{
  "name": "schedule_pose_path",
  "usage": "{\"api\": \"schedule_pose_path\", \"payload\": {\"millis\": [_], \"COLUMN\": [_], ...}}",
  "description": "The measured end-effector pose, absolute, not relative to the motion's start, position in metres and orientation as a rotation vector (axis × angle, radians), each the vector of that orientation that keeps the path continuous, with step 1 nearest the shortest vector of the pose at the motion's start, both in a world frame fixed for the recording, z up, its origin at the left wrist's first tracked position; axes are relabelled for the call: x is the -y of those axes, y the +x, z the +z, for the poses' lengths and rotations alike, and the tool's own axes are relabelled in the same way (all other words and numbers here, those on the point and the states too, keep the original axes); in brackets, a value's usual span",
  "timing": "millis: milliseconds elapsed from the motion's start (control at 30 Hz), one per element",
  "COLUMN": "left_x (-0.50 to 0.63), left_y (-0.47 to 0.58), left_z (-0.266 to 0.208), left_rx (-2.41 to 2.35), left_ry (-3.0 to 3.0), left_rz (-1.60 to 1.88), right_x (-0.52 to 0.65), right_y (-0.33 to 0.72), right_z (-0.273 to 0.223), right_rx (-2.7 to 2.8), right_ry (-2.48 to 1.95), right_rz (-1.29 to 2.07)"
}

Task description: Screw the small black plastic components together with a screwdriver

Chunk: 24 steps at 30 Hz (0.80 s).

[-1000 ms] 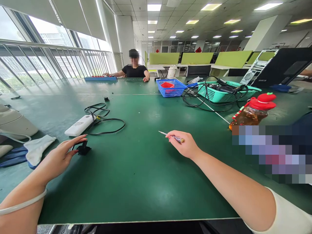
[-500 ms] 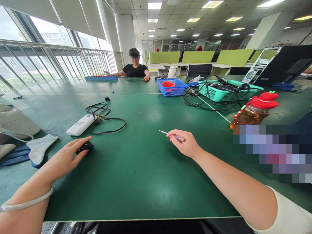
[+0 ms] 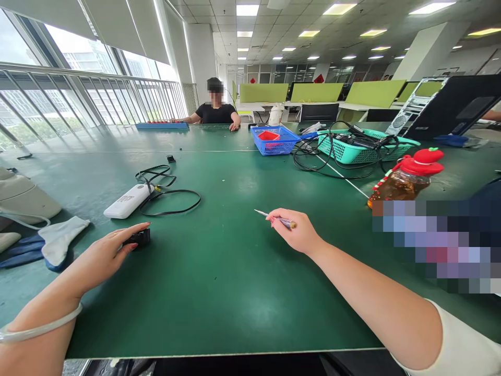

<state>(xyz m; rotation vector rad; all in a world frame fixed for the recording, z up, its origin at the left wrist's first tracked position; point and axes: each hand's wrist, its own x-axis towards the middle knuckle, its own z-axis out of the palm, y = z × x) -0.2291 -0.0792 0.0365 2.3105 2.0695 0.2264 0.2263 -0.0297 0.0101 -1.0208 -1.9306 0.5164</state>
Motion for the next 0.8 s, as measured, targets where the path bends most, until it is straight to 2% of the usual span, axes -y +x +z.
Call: {"api": "schedule_pose_path", "payload": {"millis": [500, 800], "left_x": [0.081, 0.091], "left_y": [-0.224, -0.187], "left_z": [0.043, 0.058], "left_rx": [-2.193, -2.320], "left_ry": [2.150, 2.080], "left_rz": [0.324, 0.576], "right_x": [0.030, 0.032], "right_y": [0.226, 0.224], "right_z": [0.013, 0.012], "right_rx": [1.956, 1.966], "right_ry": [-0.987, -0.953], "right_rz": [0.479, 0.481]}}
